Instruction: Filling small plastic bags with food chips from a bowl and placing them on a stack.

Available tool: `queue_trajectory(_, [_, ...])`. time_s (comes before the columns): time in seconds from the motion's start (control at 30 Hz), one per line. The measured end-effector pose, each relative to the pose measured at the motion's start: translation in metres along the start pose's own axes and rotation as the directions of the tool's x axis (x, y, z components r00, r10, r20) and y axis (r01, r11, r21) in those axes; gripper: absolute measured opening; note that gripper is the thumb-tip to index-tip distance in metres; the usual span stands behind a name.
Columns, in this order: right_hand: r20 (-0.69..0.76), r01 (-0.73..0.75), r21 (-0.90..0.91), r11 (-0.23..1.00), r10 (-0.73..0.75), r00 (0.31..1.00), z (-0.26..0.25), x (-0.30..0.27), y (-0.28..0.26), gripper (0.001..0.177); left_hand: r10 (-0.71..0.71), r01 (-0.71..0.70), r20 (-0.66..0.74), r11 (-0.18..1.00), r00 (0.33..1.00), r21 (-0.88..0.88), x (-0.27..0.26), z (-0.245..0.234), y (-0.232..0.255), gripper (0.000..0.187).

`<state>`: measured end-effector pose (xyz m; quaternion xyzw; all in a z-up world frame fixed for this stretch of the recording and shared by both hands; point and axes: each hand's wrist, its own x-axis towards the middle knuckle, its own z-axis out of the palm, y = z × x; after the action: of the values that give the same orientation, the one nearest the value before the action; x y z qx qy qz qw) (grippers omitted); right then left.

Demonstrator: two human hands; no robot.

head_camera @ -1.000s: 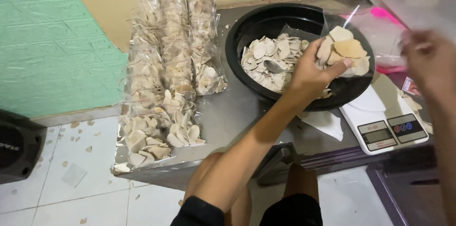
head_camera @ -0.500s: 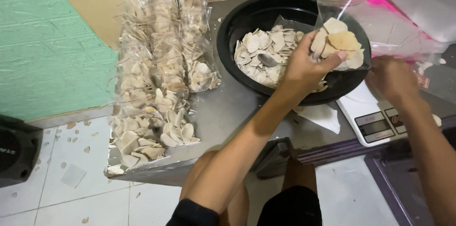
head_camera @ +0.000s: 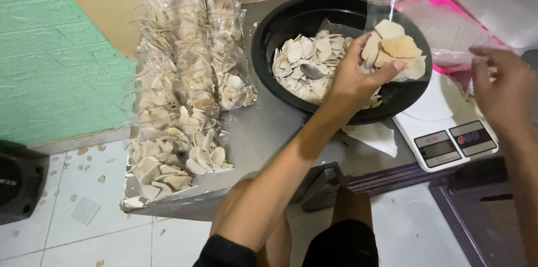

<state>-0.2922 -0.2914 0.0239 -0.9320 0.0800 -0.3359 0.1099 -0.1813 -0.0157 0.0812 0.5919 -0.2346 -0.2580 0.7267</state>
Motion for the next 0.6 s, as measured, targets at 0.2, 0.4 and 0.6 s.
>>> queue_trajectory(0.2, [0.225, -0.255, 0.471, 0.844, 0.164, 0.96, -0.038, 0.035, -0.12, 0.032, 0.059, -0.057, 0.016, 0.995, 0.998, -0.086, 0.0, 0.004, 0.001, 0.101])
queue_trajectory(0.4, [0.191, -0.318, 0.518, 0.794, 0.255, 0.948, -0.023, 0.035, -0.128, 0.015, 0.085, -0.081, 0.039, 0.993, 0.996, -0.088, -0.009, 0.002, 0.007, 0.101])
queue_trajectory(0.6, [0.099, -0.354, 0.631, 0.691, 0.381, 0.919, -0.012, 0.03, -0.086, 0.009, 0.067, -0.062, 0.094, 0.996, 0.993, -0.058, -0.008, 0.004, 0.008, 0.108])
